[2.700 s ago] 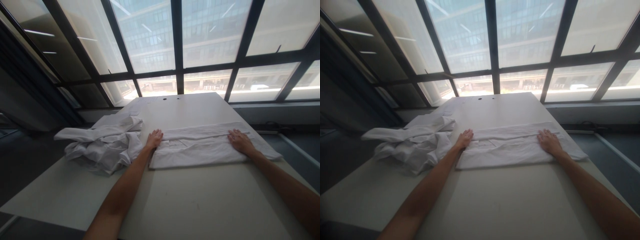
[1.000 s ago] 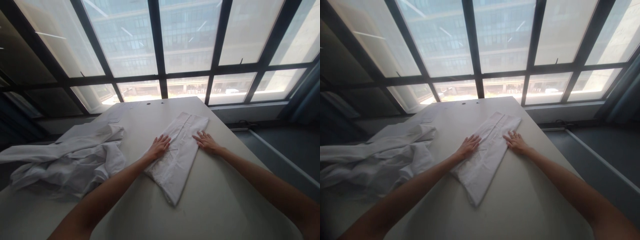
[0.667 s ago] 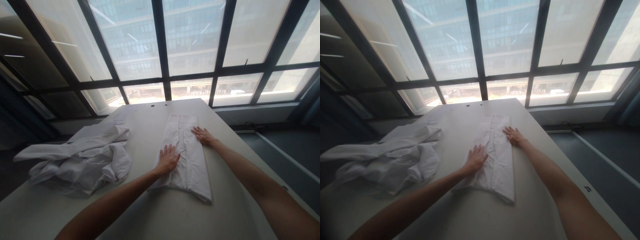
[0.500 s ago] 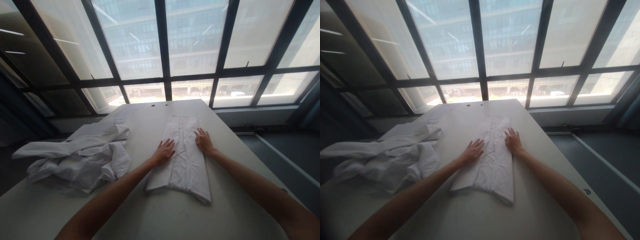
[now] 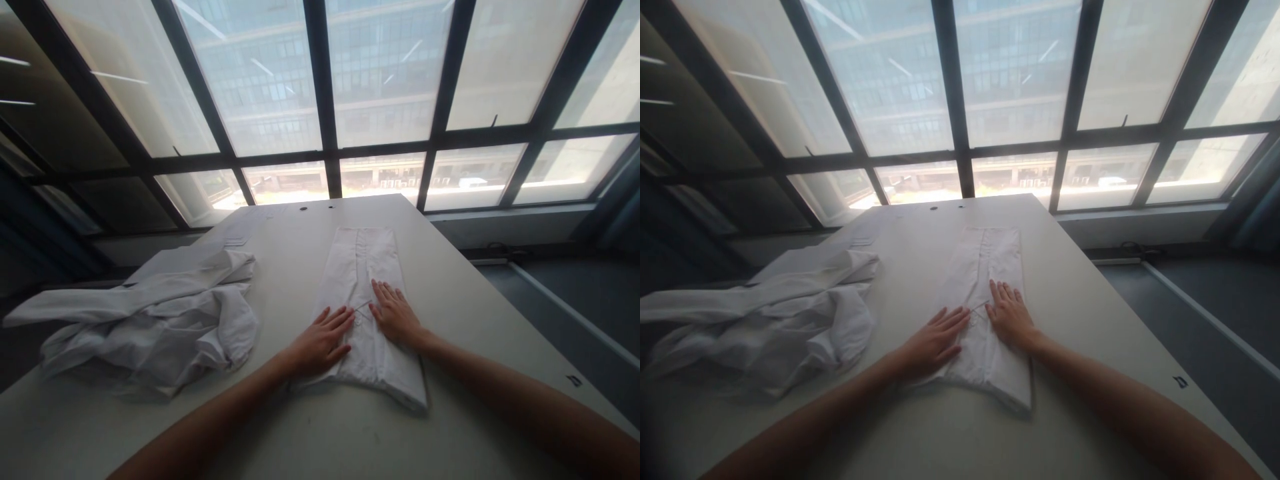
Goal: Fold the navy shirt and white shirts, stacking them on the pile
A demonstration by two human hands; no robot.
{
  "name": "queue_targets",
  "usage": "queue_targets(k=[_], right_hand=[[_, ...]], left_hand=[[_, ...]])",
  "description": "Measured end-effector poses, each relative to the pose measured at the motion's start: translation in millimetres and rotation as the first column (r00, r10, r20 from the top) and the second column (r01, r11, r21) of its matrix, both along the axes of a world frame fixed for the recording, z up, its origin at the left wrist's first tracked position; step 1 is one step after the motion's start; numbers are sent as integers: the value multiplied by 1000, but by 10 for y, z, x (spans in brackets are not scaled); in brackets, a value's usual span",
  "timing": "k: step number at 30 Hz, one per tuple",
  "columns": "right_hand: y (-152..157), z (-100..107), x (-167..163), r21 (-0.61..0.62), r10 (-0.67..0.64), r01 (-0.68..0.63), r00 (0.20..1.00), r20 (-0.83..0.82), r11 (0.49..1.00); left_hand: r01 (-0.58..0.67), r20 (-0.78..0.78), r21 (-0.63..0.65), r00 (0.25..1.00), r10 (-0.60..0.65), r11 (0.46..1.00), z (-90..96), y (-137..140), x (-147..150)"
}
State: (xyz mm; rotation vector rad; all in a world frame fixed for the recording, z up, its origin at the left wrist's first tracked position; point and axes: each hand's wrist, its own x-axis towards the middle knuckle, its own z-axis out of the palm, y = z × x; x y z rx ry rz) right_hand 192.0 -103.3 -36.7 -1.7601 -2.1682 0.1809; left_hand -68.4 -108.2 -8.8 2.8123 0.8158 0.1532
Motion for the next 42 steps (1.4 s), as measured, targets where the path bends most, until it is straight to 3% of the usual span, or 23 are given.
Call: queue_targets(k=[7, 12, 14, 17, 21, 26, 30, 35, 42], right_hand=[[-641, -86, -174, -49, 72, -72, 997, 7, 996], [-1222, -59, -29, -83, 221, -221, 975, -18, 972], [-1403, -33, 100, -96, 293, -294, 956, -25, 951], [-1580, -4, 305, -109, 380, -381, 924, -33, 918], [-1629, -11, 516, -69, 428, -427, 904, 2, 902], [-1621, -64, 645, 127, 483, -512, 852, 202, 850], [-1678, -45, 701, 214, 450, -515, 845, 287, 830], [-1648, -7, 708, 234, 447, -511, 851, 276, 827], [-1459, -25, 715, 267, 491, -492, 868, 76, 828]], left_hand=[[-83, -7, -32, 997, 82, 996, -32, -209, 25], [-138, 46, -27, 989, 140, 990, -92, -261, 89], [-70, 68, -52, 995, 73, 996, -28, -310, 36], [134, 29, -119, 991, -131, 984, 134, -419, -145], [227, -25, -123, 972, -232, 966, 247, -545, -477], [262, 26, 64, 964, -264, 963, 207, -595, -808], [270, 23, 152, 961, -276, 951, 313, -660, -907], [278, 32, 206, 956, -291, 938, 386, -642, -876], [286, 61, 177, 952, -301, 942, 231, -365, -768]])
